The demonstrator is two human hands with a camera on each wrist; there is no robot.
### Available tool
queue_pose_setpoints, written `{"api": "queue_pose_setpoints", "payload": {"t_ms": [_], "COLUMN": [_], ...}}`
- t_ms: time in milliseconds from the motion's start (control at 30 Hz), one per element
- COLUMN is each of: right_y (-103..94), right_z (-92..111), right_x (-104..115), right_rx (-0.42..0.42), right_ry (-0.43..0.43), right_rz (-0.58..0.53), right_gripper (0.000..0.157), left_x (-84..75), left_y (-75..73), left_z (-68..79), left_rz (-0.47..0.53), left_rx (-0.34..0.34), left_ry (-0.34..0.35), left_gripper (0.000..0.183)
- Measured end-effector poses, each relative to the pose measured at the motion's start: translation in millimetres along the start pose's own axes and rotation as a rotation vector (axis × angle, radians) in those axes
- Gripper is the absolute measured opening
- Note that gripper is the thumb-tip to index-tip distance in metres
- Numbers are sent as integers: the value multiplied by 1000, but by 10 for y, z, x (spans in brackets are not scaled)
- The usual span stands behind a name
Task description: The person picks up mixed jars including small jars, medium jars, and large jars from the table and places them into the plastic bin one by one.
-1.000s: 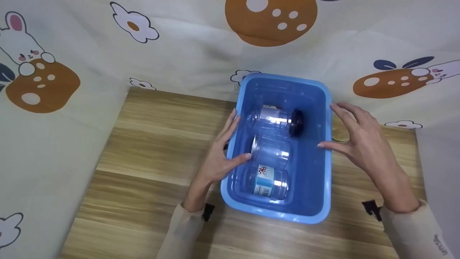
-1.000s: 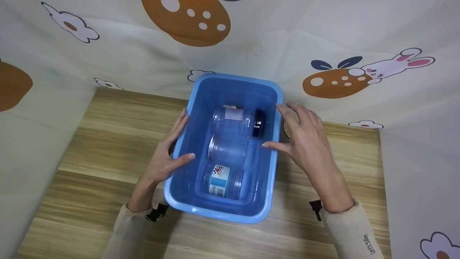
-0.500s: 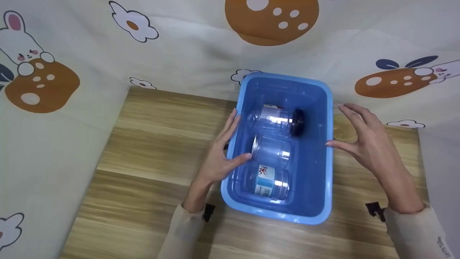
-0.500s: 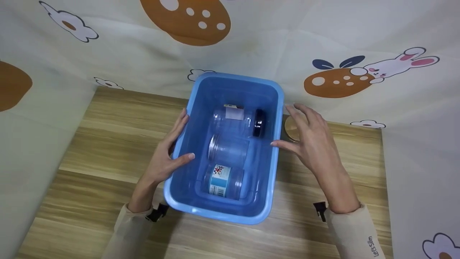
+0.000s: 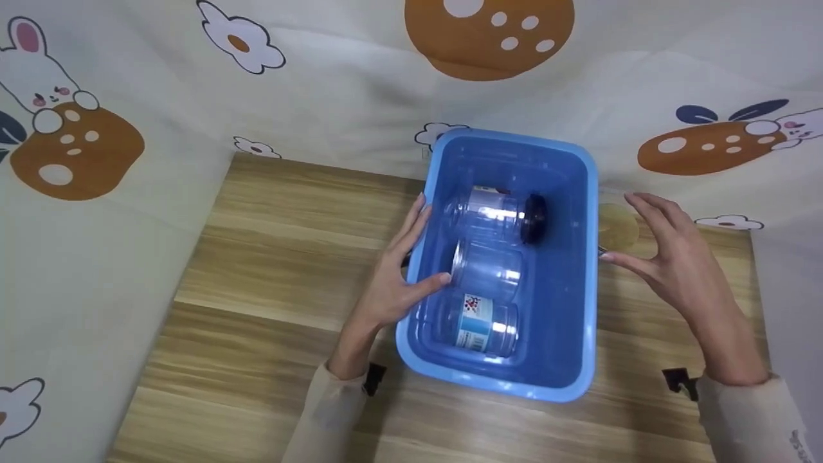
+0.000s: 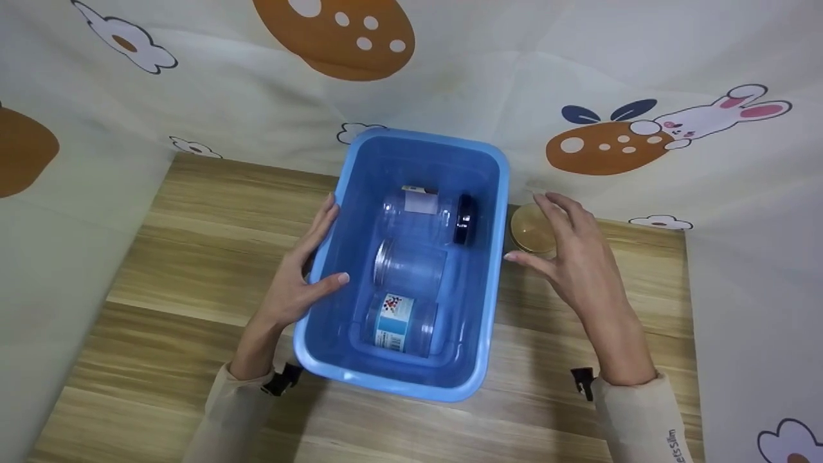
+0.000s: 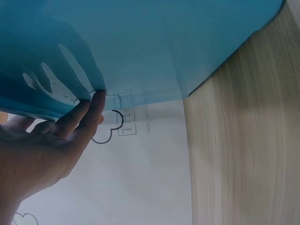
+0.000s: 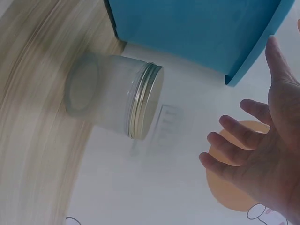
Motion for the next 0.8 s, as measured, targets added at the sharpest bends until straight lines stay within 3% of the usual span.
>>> {"api": "queue_pose_setpoints", "payload": {"t_ms": [300,800], "right_y": [71,249], "right_z": [-45,-18], "right_x": [-12,-194], "right_rx": [-6,22], "right_ry": [-17,2], "right_rz": [-19,-63], "right_gripper": [92,88], "left_x": [8,-3], "left_y": [-3,15], "left_z": [-4,-8], "left_rz": [49,1], "left_rx": [11,-9], "left_ry": [-1,14], "left_gripper": [87,91]}}
Point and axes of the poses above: each hand's wrist, its own z-axis away from the middle knuckle, its own y-axis out of the palm, x = y × z, the point moved 4 cm from there along -z, towards the middle knuckle, and after that the axes turned 5 degrees about y, right-handed, at the moved point
